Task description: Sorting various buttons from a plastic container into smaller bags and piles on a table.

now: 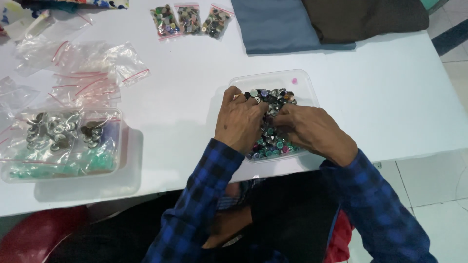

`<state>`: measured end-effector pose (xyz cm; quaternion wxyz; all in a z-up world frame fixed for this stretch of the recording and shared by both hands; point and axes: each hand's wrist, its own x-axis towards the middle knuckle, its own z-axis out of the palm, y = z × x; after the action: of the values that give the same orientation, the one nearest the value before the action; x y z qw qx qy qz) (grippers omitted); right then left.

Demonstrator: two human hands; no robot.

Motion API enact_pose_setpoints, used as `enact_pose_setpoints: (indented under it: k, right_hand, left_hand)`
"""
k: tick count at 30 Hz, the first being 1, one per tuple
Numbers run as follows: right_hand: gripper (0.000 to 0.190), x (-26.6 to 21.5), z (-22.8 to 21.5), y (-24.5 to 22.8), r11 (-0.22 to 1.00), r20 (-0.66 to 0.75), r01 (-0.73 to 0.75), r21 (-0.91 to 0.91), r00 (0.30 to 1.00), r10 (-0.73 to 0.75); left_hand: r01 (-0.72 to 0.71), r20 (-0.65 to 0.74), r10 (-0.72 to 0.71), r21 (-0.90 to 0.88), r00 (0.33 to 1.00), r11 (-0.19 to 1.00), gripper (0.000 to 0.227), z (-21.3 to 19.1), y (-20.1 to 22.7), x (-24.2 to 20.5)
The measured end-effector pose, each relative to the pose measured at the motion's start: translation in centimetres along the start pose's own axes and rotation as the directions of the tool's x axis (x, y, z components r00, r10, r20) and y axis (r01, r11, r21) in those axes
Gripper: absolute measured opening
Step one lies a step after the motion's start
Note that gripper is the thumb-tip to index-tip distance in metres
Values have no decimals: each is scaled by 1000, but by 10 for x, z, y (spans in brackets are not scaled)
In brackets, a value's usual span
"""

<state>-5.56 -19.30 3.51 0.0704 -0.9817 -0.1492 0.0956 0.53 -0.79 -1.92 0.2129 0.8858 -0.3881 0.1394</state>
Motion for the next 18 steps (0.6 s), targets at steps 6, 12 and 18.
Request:
enact_pose_setpoints:
  k: [6,12,18]
  right_hand:
    - [25,1,-7,-12,997,11,-67,-25,998,67]
    - [23,3,-7,-3,989,-80,-68,134,994,79]
    - [20,-1,-8,-5,977,-84,-52,206,994,70]
  left_hand:
    - [20,29,-20,-1,999,1000,20,5,-1,1]
    - [10,45,-5,-113,999,994,27,-3,0,1]
    - [0,166,15,-89,986,996,29,-9,1,8]
